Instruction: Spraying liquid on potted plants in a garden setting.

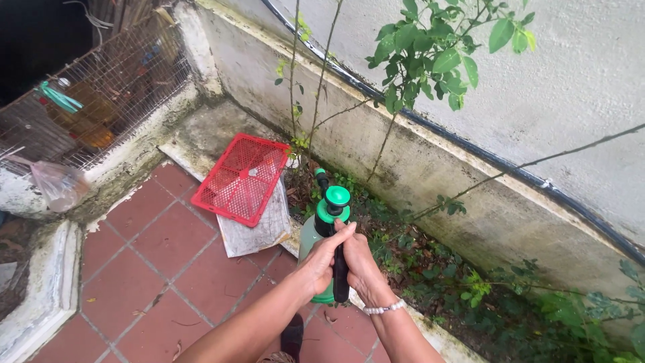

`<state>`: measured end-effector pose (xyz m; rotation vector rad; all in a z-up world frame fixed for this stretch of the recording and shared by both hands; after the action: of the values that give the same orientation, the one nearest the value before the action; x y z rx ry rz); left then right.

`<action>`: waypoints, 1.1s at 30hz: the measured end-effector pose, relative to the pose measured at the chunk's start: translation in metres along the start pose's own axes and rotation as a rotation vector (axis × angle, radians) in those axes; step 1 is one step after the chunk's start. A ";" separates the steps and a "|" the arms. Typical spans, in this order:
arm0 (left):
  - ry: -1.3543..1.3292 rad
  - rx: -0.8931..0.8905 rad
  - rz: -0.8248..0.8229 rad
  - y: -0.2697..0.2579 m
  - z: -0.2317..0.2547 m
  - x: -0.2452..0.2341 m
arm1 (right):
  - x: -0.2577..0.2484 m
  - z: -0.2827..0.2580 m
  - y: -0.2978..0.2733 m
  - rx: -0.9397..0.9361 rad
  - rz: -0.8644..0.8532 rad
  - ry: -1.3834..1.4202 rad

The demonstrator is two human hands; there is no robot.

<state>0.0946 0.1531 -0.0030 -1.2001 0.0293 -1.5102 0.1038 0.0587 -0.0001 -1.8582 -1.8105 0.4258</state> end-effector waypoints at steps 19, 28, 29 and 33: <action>0.221 -0.345 -0.224 0.002 -0.131 0.092 | -0.145 0.050 -0.088 0.021 0.372 0.282; 0.413 -0.553 -0.369 -0.008 -0.230 0.177 | -0.254 0.081 -0.163 -0.049 0.607 0.414; 0.426 -0.568 -0.383 -0.009 -0.242 0.184 | -0.264 0.083 -0.171 -0.053 0.628 0.425; 0.476 -0.639 -0.434 -0.014 -0.286 0.219 | -0.312 0.100 -0.198 -0.111 0.717 0.498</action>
<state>-0.0702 -0.1671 0.0100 -1.3584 0.6471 -2.2479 -0.1355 -0.2398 -0.0113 -2.3938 -0.8309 0.0773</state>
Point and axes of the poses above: each hand's wrist, its own y-axis towards the middle knuckle, its own x-axis out of the palm, z = x × y, the point moved 2 cm from there along y, towards the middle knuckle, and after that the axes turned 12 degrees about -y, right-handed, at the moved point
